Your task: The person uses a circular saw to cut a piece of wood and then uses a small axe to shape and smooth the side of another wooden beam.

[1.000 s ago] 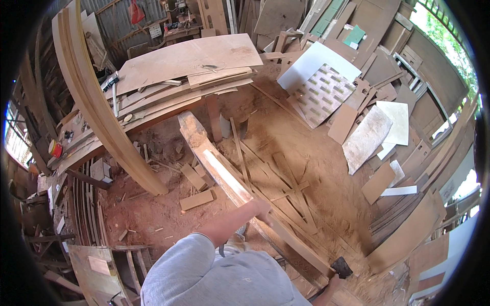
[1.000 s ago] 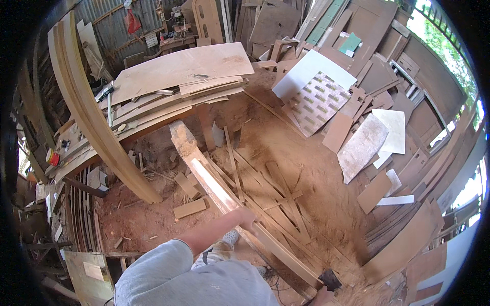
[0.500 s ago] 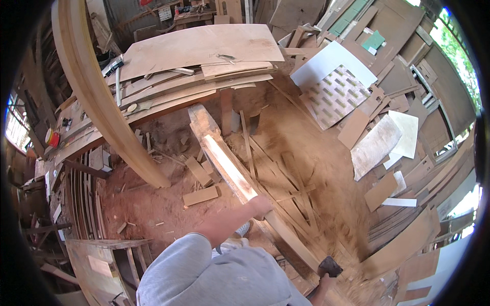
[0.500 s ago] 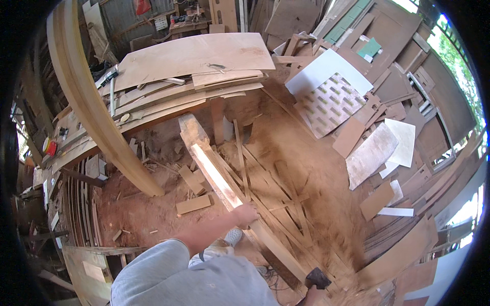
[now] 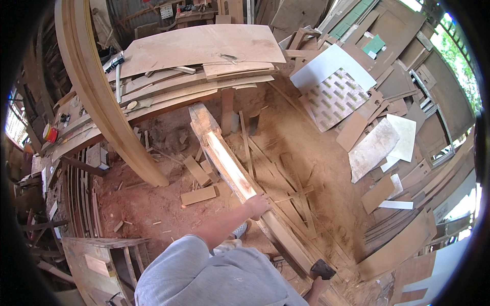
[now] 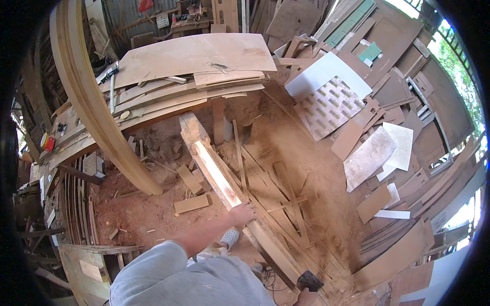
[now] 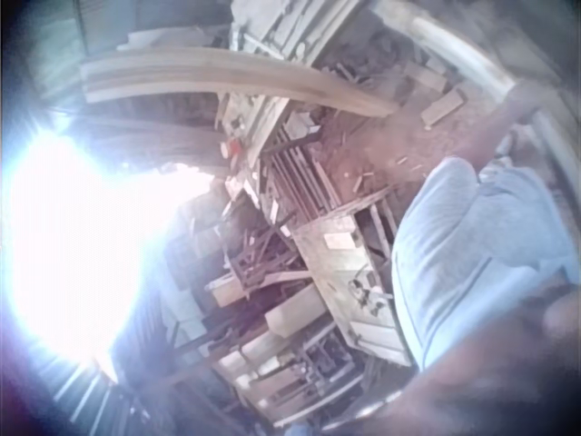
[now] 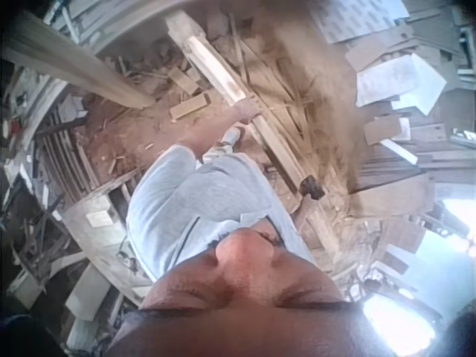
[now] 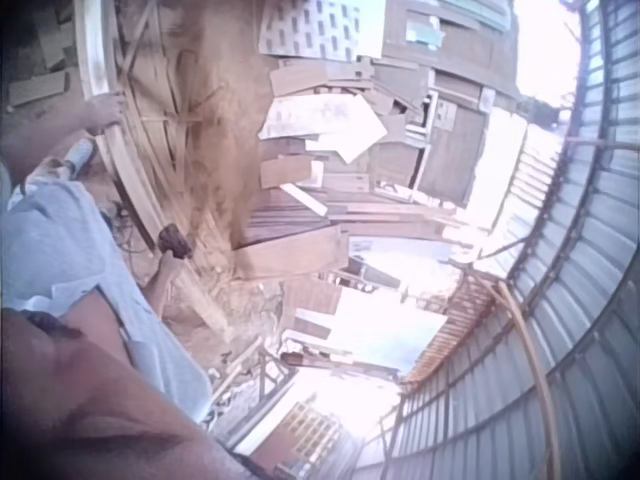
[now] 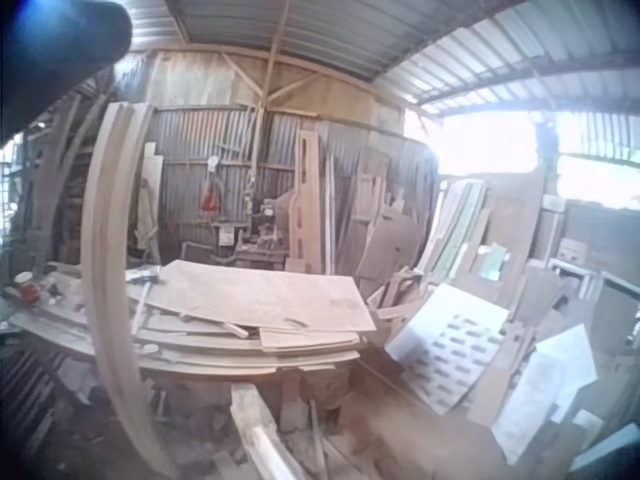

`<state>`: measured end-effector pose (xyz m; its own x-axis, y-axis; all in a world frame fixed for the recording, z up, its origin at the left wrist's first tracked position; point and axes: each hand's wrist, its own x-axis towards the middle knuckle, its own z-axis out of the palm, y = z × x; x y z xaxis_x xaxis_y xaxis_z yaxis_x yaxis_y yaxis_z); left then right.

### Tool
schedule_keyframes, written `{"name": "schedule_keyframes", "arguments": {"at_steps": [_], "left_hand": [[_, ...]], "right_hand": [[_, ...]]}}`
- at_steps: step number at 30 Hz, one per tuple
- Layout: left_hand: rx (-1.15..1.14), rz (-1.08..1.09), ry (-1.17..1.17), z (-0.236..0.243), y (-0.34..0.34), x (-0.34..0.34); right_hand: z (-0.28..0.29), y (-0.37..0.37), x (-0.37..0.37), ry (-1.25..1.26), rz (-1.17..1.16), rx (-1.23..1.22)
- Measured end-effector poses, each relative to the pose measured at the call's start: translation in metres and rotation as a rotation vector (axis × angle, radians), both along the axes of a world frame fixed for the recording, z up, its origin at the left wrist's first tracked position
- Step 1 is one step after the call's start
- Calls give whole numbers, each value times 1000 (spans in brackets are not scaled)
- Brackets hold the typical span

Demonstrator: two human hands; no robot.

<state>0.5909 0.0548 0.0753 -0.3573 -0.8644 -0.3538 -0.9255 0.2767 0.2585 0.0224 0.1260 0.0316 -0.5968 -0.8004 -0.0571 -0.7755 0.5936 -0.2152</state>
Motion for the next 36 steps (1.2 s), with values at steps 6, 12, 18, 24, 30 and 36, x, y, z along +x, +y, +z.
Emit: {"name": "schedule_keyframes", "arguments": {"at_steps": [6, 12, 18, 24, 30, 36], "left_hand": [[-299, 167, -67, -8, 41, -24], [-287, 349, -48, -9, 111, -69], [-64, 714, 79, -22, 195, -103], [-70, 1199, 778, 71, 310, -142], [-1115, 1251, 727, 147, 383, -178], [-1035, 1817, 683, 142, 477, -169]], "right_hand": [[37, -4, 23, -13, 28, -49], [59, -58, 38, -667, 577, -407], [126, -97, 170, -906, 576, 150], [143, -60, 284, -1209, 1024, 887], [171, 79, 377, -939, 1457, 1675], [162, 190, 424, -498, 1951, 1581]]}}
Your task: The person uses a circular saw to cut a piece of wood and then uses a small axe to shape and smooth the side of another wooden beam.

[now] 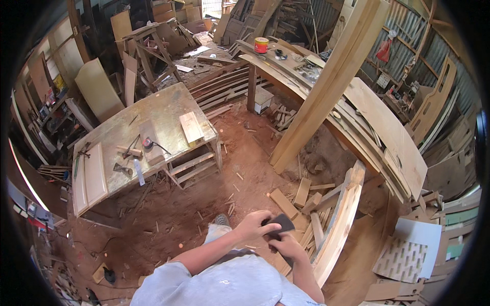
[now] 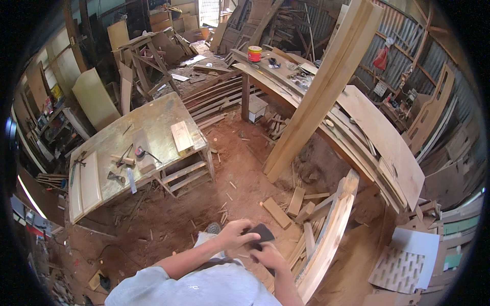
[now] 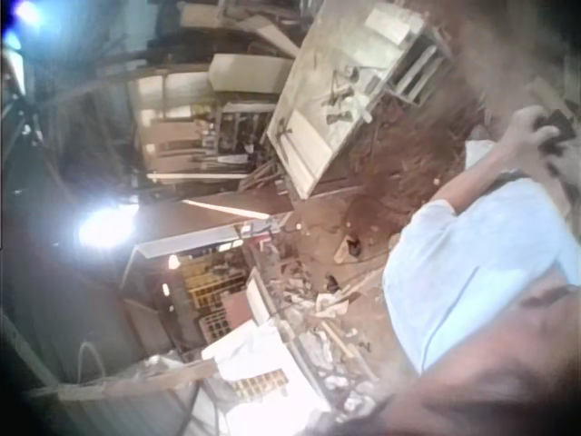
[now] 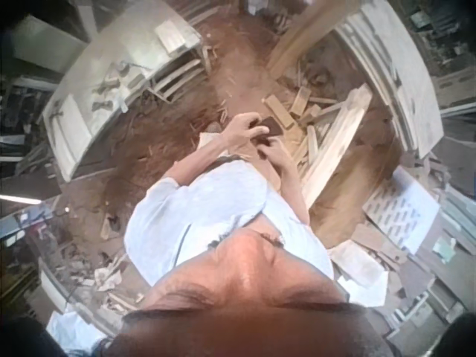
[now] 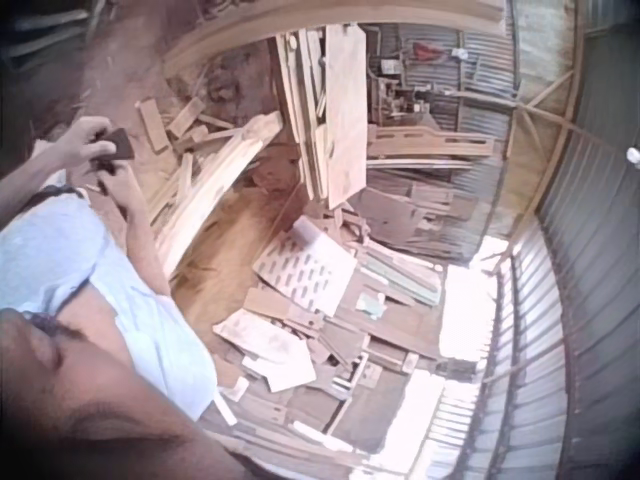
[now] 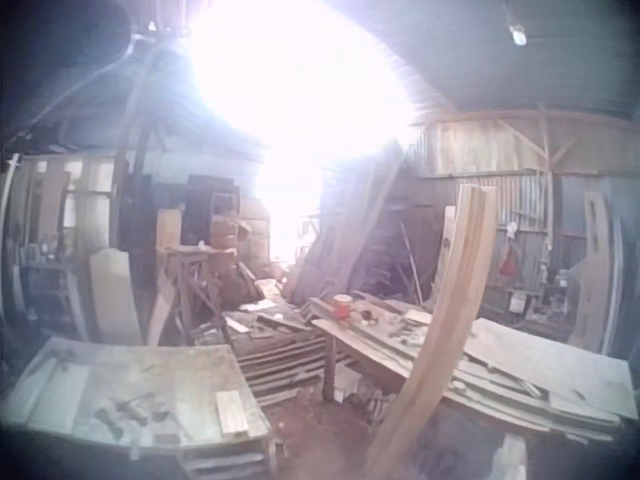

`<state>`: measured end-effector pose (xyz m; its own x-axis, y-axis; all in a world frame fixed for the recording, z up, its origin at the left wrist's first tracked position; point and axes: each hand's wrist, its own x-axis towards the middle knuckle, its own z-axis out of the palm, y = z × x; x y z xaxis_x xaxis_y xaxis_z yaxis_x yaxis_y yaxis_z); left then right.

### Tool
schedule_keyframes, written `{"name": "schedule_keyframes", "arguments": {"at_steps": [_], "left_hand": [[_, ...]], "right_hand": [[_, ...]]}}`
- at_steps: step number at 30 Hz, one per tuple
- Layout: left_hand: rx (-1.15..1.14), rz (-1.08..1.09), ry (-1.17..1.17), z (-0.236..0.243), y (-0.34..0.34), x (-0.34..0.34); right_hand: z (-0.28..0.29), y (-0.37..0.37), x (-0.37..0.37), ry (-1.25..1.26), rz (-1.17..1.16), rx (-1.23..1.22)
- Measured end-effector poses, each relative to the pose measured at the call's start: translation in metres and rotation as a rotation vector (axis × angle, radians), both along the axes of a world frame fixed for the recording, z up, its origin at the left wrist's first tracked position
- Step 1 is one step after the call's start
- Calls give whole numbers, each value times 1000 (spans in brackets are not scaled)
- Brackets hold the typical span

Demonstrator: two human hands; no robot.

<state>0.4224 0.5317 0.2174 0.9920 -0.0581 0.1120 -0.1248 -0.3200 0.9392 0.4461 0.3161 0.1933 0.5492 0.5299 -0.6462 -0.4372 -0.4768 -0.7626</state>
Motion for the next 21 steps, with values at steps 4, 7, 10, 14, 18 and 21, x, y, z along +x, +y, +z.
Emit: {"name": "schedule_keyframes", "arguments": {"at_steps": [4, 7, 10, 14, 18, 21], "left_hand": [[-15, 211, 73, -16, 59, 18], [-202, 225, 290, -20, 108, 38], [-630, 0, 338, -38, 167, 65], [-951, -170, 472, -38, 218, 80], [-970, -103, 417, -23, 255, 86], [-949, -84, 394, -18, 276, 87]], "right_hand": [[-3, 69, 28, -538, 199, -95], [-4, 124, 55, -591, 311, -274], [-6, 165, 88, -463, 276, -182], [-1, 211, 128, -345, 233, -114], [12, 244, 160, -481, 396, -116], [26, 275, 168, -454, 410, 27]]}}
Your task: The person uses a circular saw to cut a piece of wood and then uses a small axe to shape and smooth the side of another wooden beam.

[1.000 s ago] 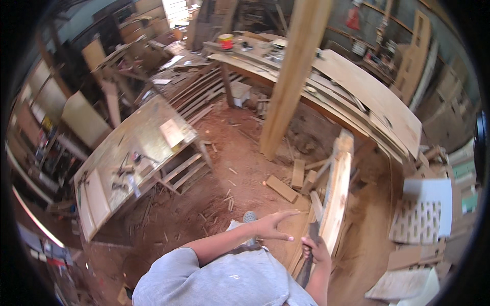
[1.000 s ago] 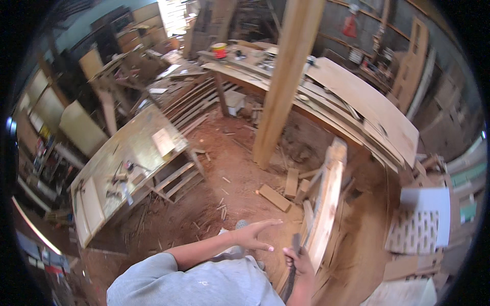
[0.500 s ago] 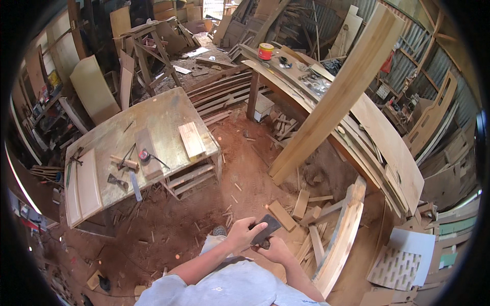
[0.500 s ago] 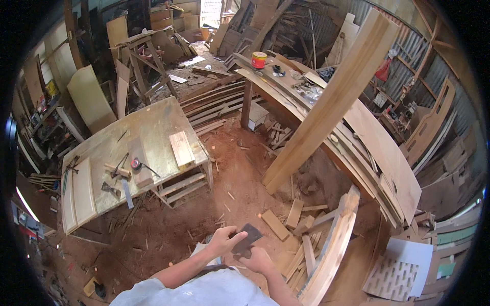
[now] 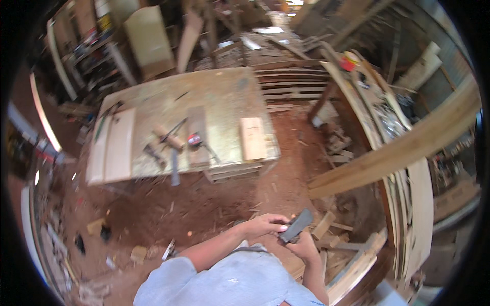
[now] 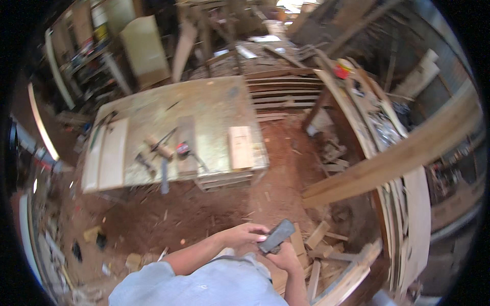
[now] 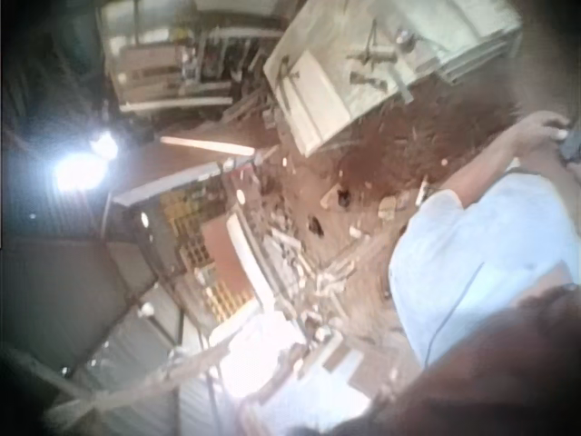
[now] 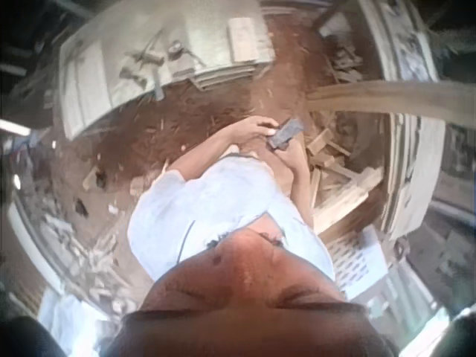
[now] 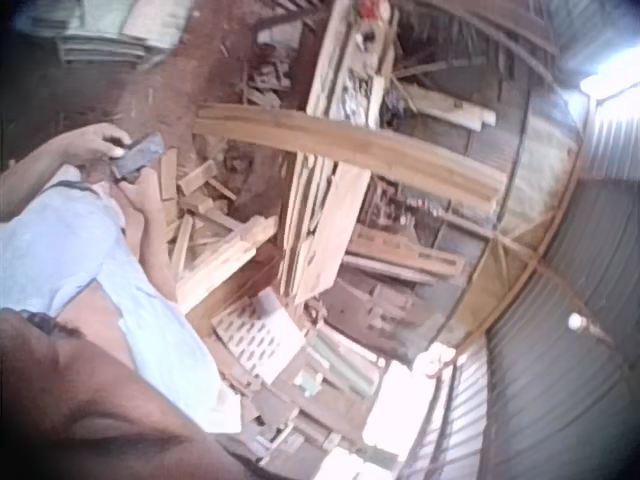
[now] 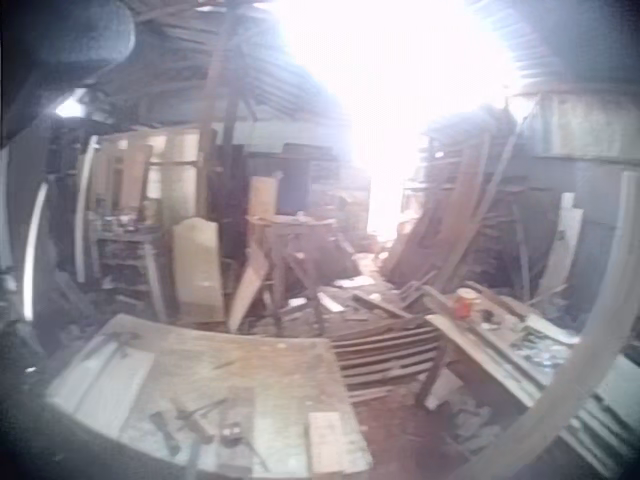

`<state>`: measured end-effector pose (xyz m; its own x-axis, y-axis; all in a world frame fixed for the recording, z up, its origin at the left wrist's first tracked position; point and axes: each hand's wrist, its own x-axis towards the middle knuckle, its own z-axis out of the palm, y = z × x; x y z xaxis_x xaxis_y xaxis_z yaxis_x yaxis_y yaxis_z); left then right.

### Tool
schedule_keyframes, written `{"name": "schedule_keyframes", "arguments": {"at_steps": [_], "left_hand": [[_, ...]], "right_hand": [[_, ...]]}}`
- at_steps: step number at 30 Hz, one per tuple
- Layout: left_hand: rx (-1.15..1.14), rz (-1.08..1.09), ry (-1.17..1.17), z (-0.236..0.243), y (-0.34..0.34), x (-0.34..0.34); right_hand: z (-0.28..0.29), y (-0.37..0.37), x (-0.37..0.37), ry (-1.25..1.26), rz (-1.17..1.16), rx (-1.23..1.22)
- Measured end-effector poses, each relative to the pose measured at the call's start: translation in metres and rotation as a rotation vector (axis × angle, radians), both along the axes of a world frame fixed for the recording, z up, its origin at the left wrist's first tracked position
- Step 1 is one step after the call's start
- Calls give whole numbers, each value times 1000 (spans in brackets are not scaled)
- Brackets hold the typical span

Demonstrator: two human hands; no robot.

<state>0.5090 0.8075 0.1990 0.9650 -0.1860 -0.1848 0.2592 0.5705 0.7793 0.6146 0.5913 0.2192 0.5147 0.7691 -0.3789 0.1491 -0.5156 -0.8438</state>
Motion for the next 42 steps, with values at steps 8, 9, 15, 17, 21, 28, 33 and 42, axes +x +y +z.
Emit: {"name": "schedule_keyframes", "arguments": {"at_steps": [8, 9, 15, 17, 21, 28, 33, 42], "left_hand": [[7, 349, 17, -15, 39, -35], [37, 407, -4, -18, 44, -40], [-98, 580, 133, -16, 71, -66], [-216, 614, 150, -15, 73, -70], [161, 723, 161, -7, 63, -67], [739, 819, 451, 17, 41, -87], [822, 977, 526, 47, 38, -125], [753, 1339, 697, 34, 83, -255]], "right_hand": [[26, 91, 14, 14, 304, -163], [26, 97, 16, 127, 314, -179], [22, 110, 23, 314, 410, -279], [11, 105, 23, 253, 426, -301], [-8, 113, 26, -6, 486, -108], [-21, 142, 40, -157, 787, -107], [-12, 183, 11, -178, 989, -12], [15, 313, -117, -159, 1371, -1]]}}
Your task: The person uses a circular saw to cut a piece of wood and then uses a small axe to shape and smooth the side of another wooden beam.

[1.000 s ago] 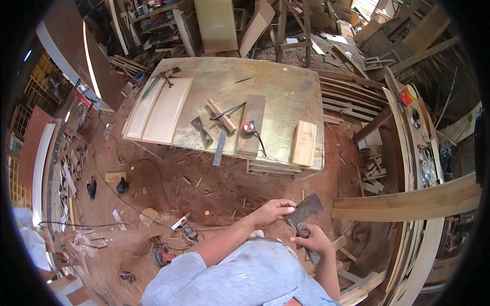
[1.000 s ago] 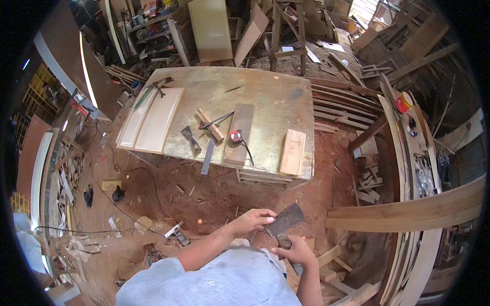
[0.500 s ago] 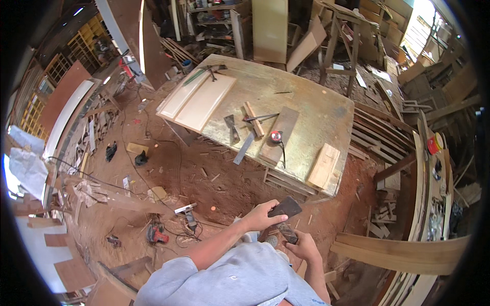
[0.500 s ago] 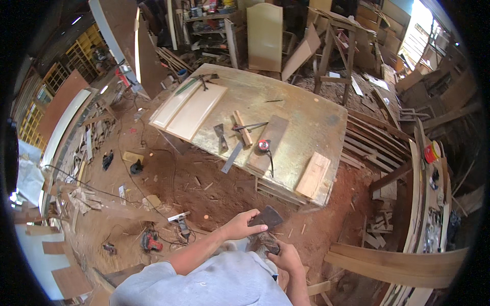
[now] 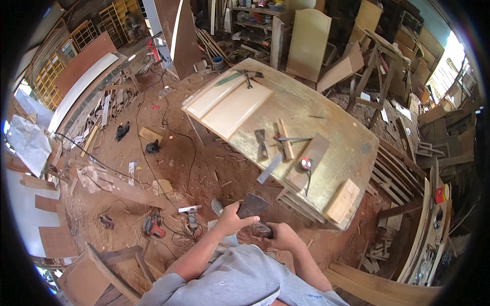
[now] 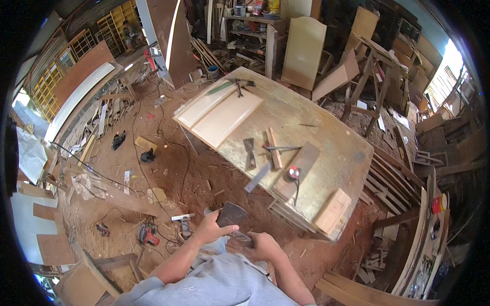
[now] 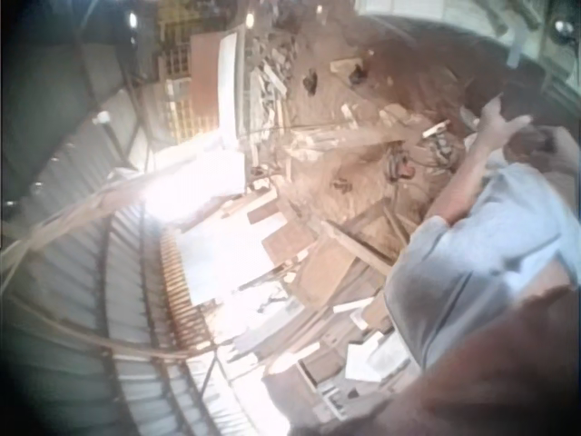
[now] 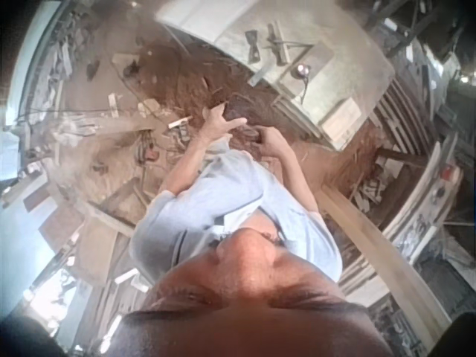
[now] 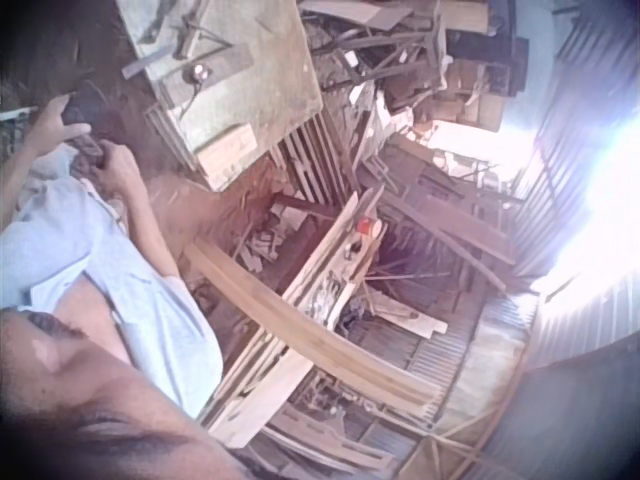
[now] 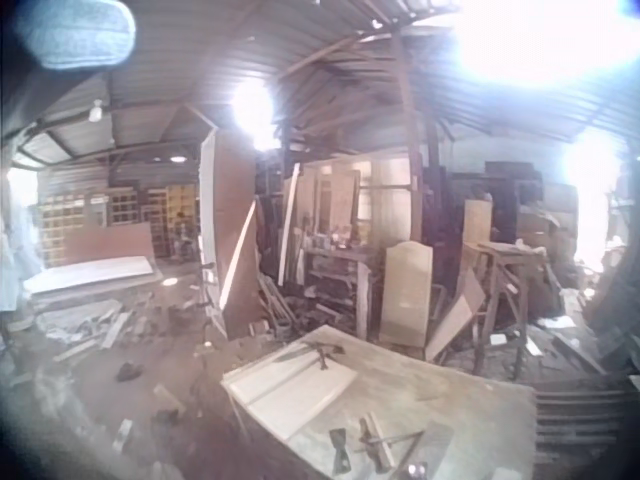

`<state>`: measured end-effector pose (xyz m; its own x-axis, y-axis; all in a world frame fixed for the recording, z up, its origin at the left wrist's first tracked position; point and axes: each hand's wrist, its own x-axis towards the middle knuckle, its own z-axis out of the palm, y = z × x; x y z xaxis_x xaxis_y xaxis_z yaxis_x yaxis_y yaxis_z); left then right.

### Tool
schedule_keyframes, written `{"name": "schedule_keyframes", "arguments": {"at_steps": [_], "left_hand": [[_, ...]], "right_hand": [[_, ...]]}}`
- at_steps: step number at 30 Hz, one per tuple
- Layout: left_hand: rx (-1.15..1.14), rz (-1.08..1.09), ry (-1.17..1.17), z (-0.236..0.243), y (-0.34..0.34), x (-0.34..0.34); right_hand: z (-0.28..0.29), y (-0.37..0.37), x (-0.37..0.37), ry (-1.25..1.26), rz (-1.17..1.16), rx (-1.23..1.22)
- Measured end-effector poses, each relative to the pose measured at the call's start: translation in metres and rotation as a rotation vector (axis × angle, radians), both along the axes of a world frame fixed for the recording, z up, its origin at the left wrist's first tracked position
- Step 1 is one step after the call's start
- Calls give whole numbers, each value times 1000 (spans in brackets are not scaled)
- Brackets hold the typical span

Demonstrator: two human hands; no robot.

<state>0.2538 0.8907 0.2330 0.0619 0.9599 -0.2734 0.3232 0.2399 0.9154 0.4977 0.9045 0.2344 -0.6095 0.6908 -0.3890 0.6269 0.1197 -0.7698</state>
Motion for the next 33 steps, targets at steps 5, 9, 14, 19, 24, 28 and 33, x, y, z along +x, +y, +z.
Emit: {"name": "schedule_keyframes", "arguments": {"at_steps": [5, 9, 14, 19, 24, 28, 33], "left_hand": [[76, 88, -32, -4, 58, -110], [75, 181, 0, 4, 99, -210], [9, 295, -28, 26, 146, -326], [66, 409, -41, 13, 185, -403], [60, 462, -209, 7, 242, -468], [85, 428, -222, 16, 310, -528], [147, 477, -202, 14, 402, -613]], "right_hand": [[-8, 86, -133, 38, 90, -5], [-8, 146, -239, 91, 178, 38], [10, 219, -363, -29, 376, -10], [-7, 274, -446, 99, 410, 112], [9, 349, -516, 7, 464, 83], [-3, 418, -571, 27, 519, 99], [-4, 520, -659, 83, 510, 113]]}}
